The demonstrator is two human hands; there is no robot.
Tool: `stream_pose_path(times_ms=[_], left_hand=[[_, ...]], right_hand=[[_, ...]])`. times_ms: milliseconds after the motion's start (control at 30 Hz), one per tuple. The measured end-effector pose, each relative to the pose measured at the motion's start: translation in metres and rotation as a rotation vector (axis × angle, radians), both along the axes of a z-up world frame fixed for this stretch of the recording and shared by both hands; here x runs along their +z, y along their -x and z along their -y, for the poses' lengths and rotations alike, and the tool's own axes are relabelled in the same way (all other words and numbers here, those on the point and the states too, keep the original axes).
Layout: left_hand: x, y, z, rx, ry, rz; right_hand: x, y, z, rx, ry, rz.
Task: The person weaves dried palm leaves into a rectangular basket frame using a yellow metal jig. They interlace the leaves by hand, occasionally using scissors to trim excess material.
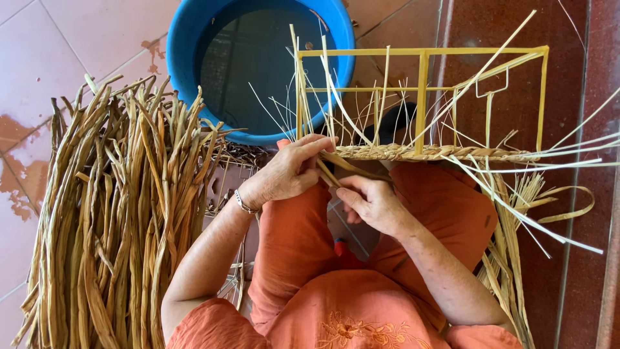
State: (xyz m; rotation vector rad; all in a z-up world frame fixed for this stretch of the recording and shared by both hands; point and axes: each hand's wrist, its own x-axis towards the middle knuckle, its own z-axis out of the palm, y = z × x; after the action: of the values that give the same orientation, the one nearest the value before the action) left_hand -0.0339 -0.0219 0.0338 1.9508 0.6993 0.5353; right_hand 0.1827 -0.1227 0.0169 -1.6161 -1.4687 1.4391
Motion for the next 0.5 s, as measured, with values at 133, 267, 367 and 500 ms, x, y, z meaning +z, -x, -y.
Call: stream_pose_path(times_ms=[133,267,367,500], left_hand=[[0.002,0.002,0.004,-0.018,0.011,-0.067],[0.0,-0.003,0.011,-0.03,-0.248,-0.021],[-0.002,-0.01,0.013,-0.032,-0.382,-0.095],[0.003,-0.019,0.01,-0.017,-0.381,-0.133]], right_hand=[[0.015,-0.002,0.009,-0.046,-0.68,0.424],[0.039,-0.002,0.003,0.047,-1.094,0.708],[0.05,-0.006,-0.008,0.165,-1.219,0.776],[0.056,-0.016,-0.033,0.23,-0.96,0.822]])
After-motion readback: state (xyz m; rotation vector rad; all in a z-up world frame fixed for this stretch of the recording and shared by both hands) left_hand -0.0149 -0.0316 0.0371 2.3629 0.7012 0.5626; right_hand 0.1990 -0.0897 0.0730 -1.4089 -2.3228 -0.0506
